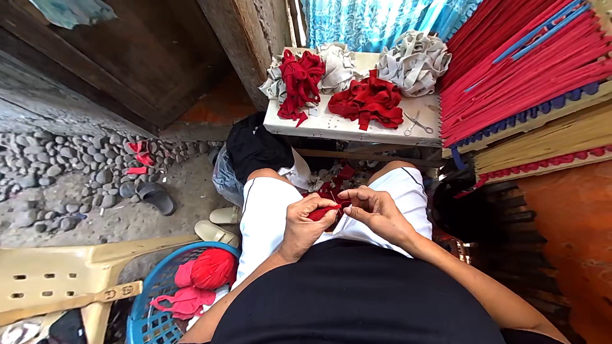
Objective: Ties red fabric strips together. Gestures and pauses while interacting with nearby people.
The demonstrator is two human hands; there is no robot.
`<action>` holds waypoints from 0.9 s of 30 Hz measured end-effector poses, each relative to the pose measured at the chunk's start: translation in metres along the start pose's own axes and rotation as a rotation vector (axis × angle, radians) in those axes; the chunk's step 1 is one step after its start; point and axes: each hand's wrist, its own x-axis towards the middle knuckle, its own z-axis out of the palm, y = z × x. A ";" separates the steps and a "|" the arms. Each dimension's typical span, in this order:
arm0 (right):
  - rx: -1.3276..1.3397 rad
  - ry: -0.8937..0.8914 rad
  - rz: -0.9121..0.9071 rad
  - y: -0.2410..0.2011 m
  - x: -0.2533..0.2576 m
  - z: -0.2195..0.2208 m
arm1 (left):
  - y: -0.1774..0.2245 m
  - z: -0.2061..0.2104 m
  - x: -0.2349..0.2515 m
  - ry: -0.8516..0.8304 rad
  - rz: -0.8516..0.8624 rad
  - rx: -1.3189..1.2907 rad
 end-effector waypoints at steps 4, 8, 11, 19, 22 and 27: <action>-0.035 0.001 -0.067 0.005 0.003 -0.003 | 0.000 0.001 0.000 -0.019 0.033 -0.013; -0.059 -0.009 -0.159 0.000 0.002 -0.009 | 0.000 0.000 -0.001 0.008 0.001 0.021; -0.117 -0.010 -0.237 -0.005 0.001 -0.013 | 0.001 0.001 -0.002 0.025 -0.029 0.059; -0.246 -0.029 -0.379 -0.011 -0.002 -0.015 | -0.004 0.002 -0.004 0.021 0.021 0.189; -0.177 -0.006 -0.315 -0.011 -0.003 -0.019 | -0.005 0.001 -0.003 0.026 0.055 0.224; -0.043 -0.027 -0.201 -0.007 -0.003 -0.023 | -0.006 0.000 -0.003 0.013 0.072 0.240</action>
